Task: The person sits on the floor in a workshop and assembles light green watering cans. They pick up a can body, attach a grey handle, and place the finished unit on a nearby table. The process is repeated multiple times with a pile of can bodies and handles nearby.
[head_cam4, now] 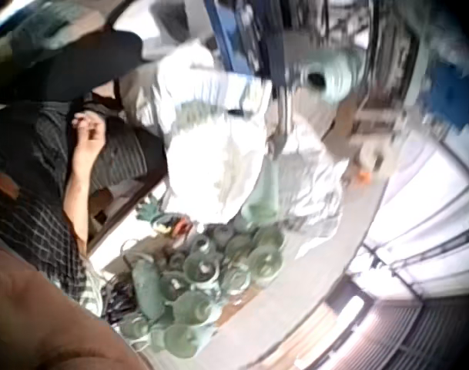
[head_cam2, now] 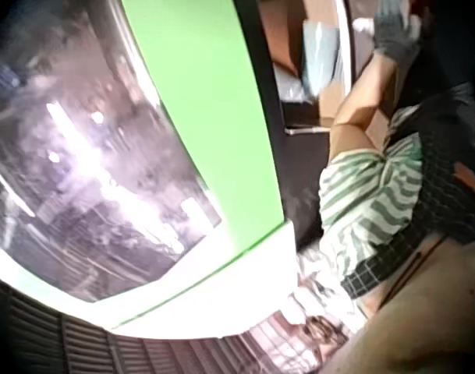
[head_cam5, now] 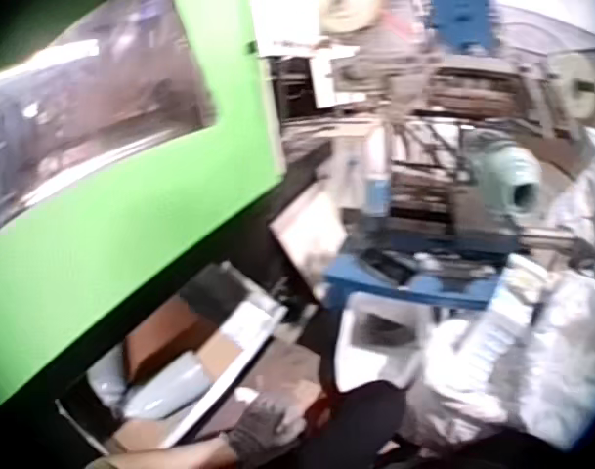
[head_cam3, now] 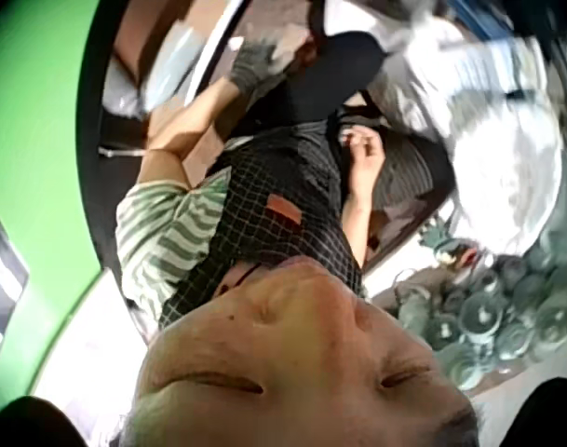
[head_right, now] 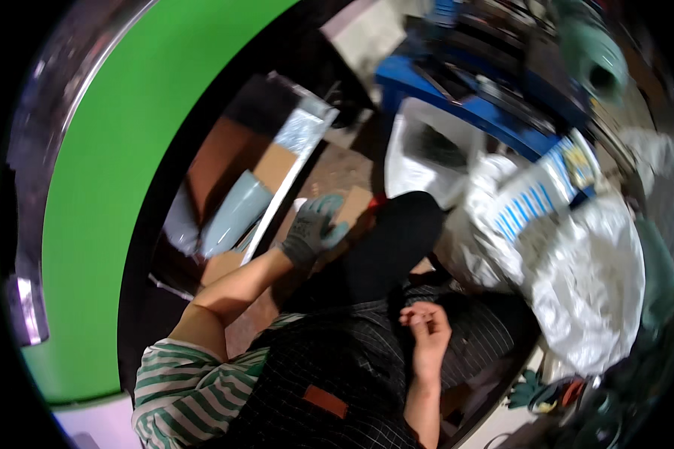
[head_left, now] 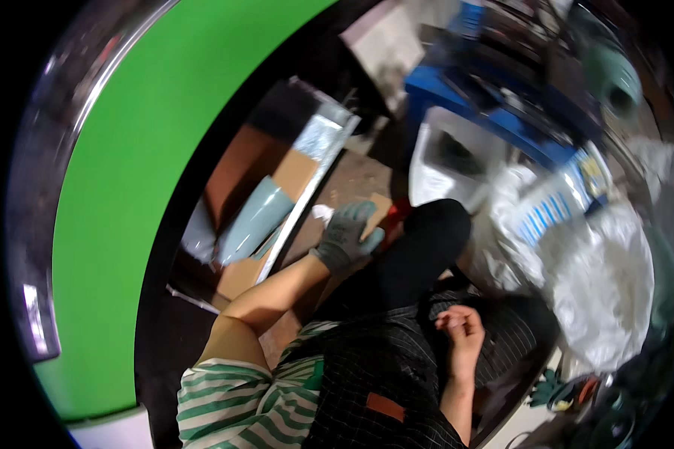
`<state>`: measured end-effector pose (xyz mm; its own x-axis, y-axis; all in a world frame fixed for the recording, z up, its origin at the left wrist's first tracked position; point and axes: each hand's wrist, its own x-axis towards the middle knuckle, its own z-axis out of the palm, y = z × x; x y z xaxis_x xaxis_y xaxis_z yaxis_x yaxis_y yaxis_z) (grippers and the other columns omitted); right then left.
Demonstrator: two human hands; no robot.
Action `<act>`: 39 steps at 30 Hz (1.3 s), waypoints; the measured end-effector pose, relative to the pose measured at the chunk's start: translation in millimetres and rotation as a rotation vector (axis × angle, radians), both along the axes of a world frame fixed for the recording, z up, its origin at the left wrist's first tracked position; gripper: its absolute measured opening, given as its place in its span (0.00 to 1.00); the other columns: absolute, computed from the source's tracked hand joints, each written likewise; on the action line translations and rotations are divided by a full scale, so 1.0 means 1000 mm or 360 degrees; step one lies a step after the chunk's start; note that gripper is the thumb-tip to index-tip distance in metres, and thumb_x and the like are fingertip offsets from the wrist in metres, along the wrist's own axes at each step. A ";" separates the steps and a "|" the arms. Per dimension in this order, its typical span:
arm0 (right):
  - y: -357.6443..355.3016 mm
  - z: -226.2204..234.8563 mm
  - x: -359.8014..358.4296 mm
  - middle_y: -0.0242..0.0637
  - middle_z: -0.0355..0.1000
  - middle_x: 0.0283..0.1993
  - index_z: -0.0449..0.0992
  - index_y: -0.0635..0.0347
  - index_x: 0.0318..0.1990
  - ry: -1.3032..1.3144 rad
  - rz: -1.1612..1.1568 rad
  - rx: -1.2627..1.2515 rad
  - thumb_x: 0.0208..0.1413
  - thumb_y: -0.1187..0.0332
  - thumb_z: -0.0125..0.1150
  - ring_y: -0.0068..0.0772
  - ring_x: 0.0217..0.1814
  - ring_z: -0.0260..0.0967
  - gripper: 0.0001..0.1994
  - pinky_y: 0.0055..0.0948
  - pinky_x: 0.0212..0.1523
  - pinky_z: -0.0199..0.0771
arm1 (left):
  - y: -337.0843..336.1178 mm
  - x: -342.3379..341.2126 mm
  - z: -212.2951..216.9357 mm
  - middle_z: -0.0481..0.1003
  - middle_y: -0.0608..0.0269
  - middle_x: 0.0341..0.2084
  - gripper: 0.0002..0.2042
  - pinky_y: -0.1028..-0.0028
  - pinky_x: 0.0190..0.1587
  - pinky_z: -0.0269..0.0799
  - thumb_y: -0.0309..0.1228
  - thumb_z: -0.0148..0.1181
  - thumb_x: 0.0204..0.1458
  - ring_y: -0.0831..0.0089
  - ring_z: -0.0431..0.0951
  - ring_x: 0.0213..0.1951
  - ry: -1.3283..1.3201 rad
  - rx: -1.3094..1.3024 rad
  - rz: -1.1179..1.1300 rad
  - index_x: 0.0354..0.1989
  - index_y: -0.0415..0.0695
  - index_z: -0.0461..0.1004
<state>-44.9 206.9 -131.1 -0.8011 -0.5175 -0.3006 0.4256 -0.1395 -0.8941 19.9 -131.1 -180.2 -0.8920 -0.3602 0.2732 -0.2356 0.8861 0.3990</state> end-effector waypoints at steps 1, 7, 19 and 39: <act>-0.016 0.003 0.014 0.40 0.80 0.43 0.76 0.66 0.48 -0.0032 0.0259 0.0027 0.66 0.75 0.62 0.26 0.43 0.75 0.07 0.26 0.50 0.76 | -0.026 0.030 -0.038 0.76 0.46 0.50 0.21 0.50 0.57 0.68 0.40 0.59 0.59 0.46 0.76 0.52 -0.0096 -0.0094 0.0181 0.57 0.43 0.72; -0.051 0.003 0.032 0.39 0.80 0.46 0.76 0.66 0.55 0.0110 0.0929 0.0273 0.64 0.80 0.62 0.25 0.48 0.77 0.12 0.26 0.54 0.76 | -0.157 0.121 -0.141 0.63 0.49 0.71 0.25 0.43 0.75 0.43 0.44 0.45 0.67 0.49 0.58 0.73 -0.0933 -0.0724 0.0589 0.64 0.41 0.69; -0.052 0.003 0.022 0.35 0.78 0.42 0.76 0.66 0.51 0.0228 0.0523 0.0445 0.67 0.70 0.64 0.25 0.46 0.75 0.10 0.26 0.54 0.74 | -0.175 0.117 -0.025 0.82 0.55 0.52 0.16 0.53 0.51 0.73 0.38 0.57 0.60 0.57 0.84 0.49 -0.2155 -0.0422 0.0250 0.54 0.50 0.82; 0.093 0.042 -0.017 0.52 0.61 0.73 0.59 0.68 0.73 0.0868 -0.0737 0.0546 0.51 0.35 0.69 0.51 0.75 0.59 0.52 0.48 0.75 0.56 | 0.122 -0.077 0.093 0.64 0.40 0.65 0.39 0.51 0.64 0.67 0.45 0.69 0.54 0.44 0.73 0.58 0.0596 0.0318 -0.0397 0.69 0.36 0.62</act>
